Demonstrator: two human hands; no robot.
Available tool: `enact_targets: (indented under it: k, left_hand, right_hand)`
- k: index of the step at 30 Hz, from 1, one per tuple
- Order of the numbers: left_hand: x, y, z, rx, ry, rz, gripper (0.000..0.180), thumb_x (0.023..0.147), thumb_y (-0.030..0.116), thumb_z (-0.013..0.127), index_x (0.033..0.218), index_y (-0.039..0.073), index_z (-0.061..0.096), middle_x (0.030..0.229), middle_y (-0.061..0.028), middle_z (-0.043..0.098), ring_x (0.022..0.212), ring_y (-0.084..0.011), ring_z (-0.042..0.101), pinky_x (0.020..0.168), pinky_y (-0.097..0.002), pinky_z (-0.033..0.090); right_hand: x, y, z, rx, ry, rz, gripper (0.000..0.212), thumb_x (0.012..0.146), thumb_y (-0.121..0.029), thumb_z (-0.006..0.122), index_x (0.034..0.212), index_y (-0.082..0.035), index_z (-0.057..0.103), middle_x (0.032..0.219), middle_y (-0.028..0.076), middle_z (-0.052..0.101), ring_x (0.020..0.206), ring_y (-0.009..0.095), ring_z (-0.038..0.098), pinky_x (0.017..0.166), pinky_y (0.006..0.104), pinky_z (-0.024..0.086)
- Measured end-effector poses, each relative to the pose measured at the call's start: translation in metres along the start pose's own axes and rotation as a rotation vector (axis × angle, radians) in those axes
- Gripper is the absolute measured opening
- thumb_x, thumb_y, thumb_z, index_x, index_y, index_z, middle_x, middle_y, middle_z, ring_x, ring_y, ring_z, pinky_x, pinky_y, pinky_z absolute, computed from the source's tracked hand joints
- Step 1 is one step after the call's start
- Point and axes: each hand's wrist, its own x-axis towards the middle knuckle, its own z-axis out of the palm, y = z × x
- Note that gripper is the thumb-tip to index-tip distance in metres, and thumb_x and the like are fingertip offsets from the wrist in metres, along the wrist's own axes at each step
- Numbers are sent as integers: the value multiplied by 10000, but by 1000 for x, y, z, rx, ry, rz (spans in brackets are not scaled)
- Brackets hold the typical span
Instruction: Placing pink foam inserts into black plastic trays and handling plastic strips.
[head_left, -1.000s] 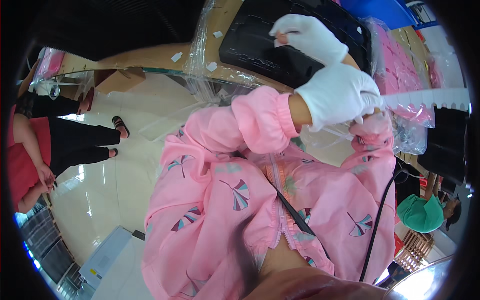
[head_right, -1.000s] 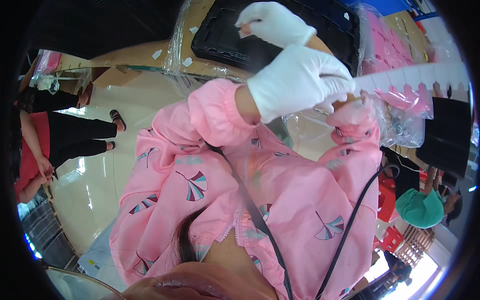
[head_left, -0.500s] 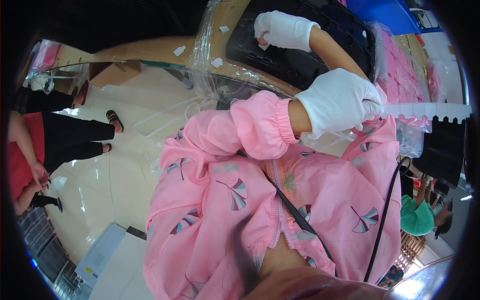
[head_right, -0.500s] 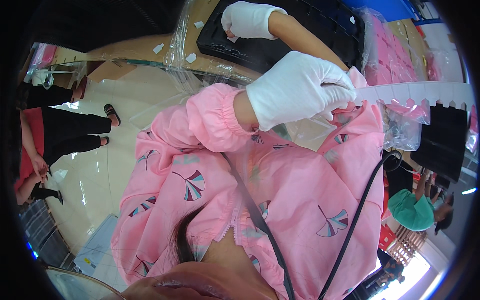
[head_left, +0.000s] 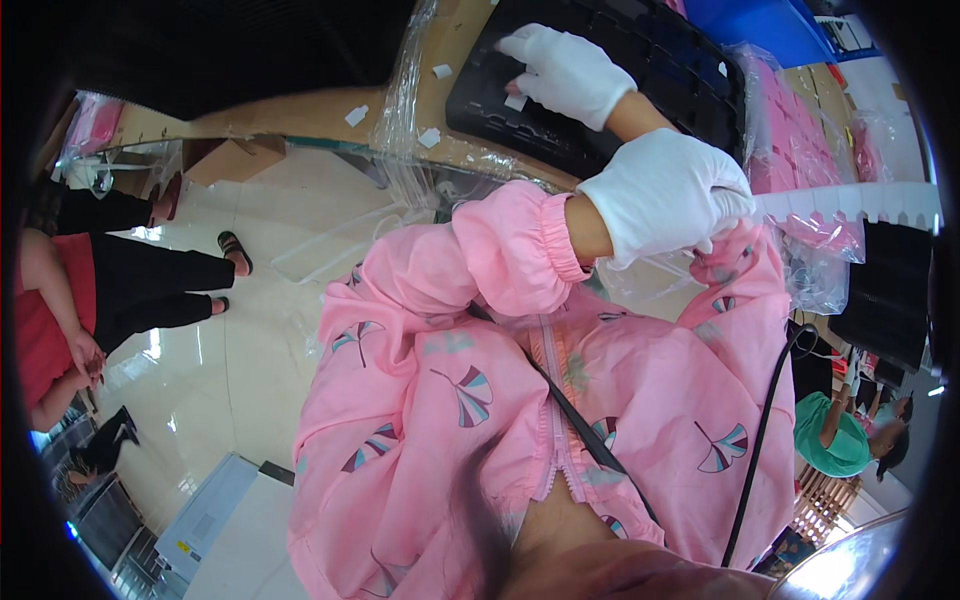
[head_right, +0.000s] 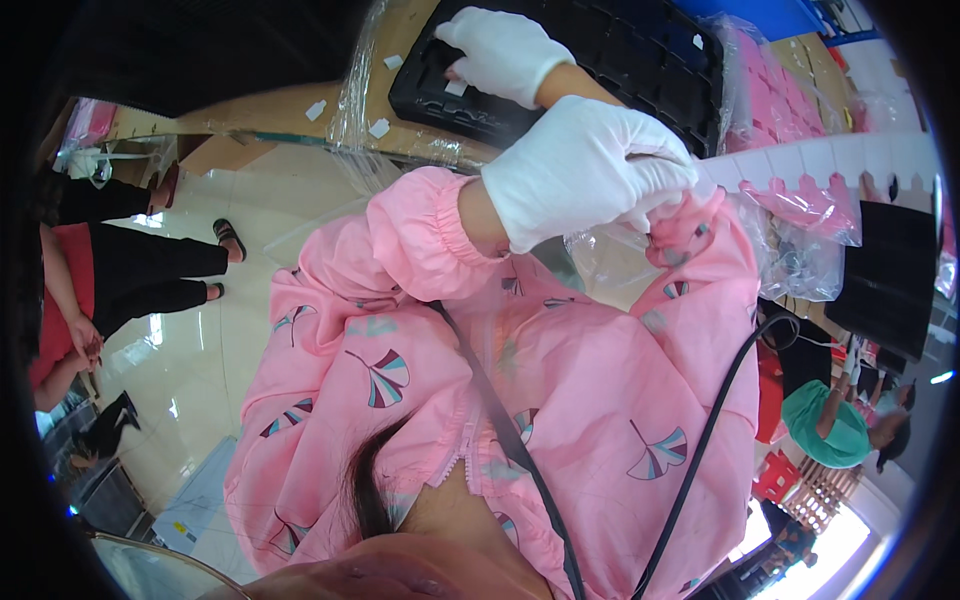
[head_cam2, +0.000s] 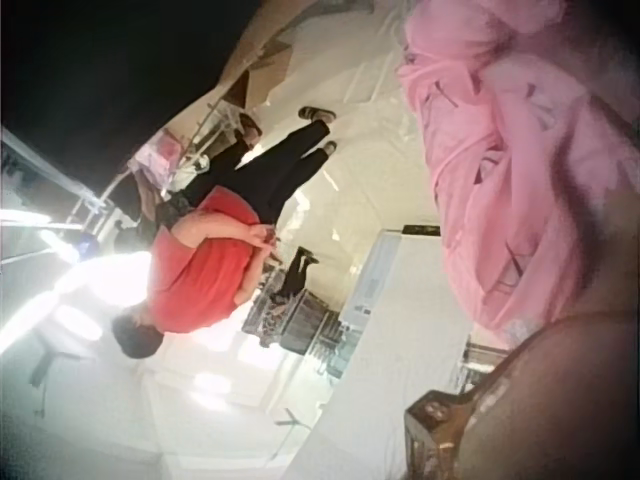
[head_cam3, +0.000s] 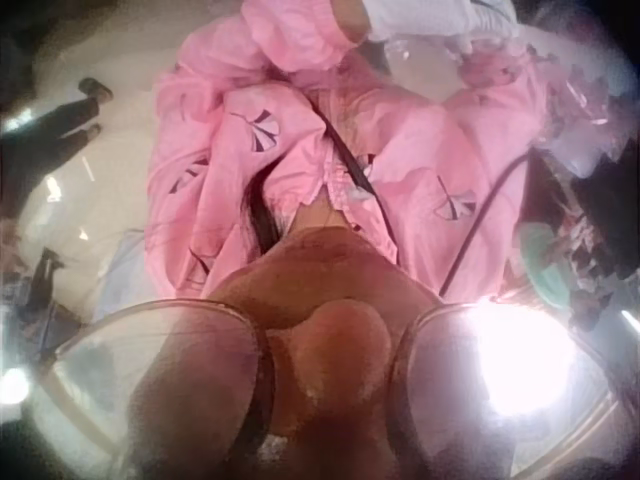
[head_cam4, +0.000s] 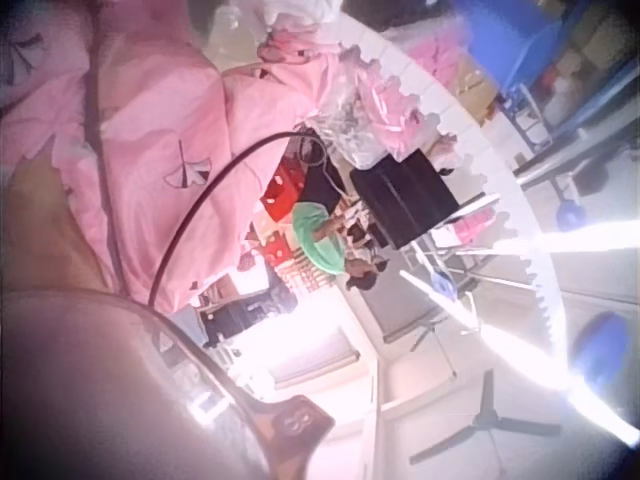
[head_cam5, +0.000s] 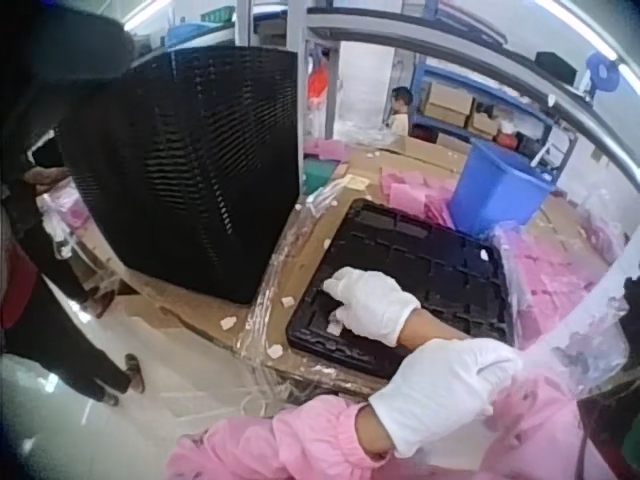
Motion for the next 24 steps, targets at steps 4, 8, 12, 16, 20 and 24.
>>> enact_targets:
  k: [4, 8, 12, 16, 20, 24]
  left_hand:
    - [19, -8, -10, 138, 51, 205, 149, 853, 129, 624, 924, 8, 674, 721, -63, 657, 592, -104, 629, 519, -224, 503]
    - [43, -1, -24, 15, 89, 45, 163, 852, 130, 638, 943, -2, 671, 768, -78, 669, 560, -114, 611, 483, -232, 505]
    - [60, 11, -18, 46, 92, -32, 229, 854, 204, 646, 940, -7, 666, 774, -94, 671, 541, -153, 646, 441, -256, 508]
    - [70, 2, -16, 73, 156, -67, 232, 841, 217, 661, 934, 5, 672, 776, -87, 679, 563, -147, 650, 489, -247, 518]
    - [78, -16, -14, 402, 239, 229, 228, 820, 246, 663, 877, 26, 687, 720, -66, 677, 628, -104, 621, 594, -254, 489]
    - [78, -18, -14, 388, 273, 193, 248, 834, 258, 648, 872, 14, 678, 702, -68, 666, 613, -113, 617, 576, -261, 490]
  right_hand:
    - [-45, 52, -9, 591, 394, 309, 294, 814, 58, 555, 1098, 7, 605, 1025, 100, 640, 830, 140, 636, 734, 254, 500]
    - [-116, 57, -53, 837, 891, 599, 201, 859, -35, 581, 1046, 25, 623, 898, 89, 653, 815, 129, 610, 741, 239, 480]
    - [-164, 12, -73, 326, 1116, 559, 188, 782, -54, 682, 963, -14, 654, 967, 81, 623, 812, 158, 596, 732, 266, 475]
    - [-168, -10, -75, -33, 902, 318, 279, 634, -70, 766, 895, -47, 668, 1026, 84, 602, 892, 257, 574, 774, 340, 467]
    - [-155, -21, -83, -136, 808, 226, 260, 550, -78, 759, 784, -51, 649, 984, 71, 604, 862, 265, 573, 715, 352, 461]
    - [-147, -15, -78, -205, 814, 116, 220, 535, -64, 743, 700, -56, 598, 937, 44, 613, 792, 252, 584, 637, 355, 468]
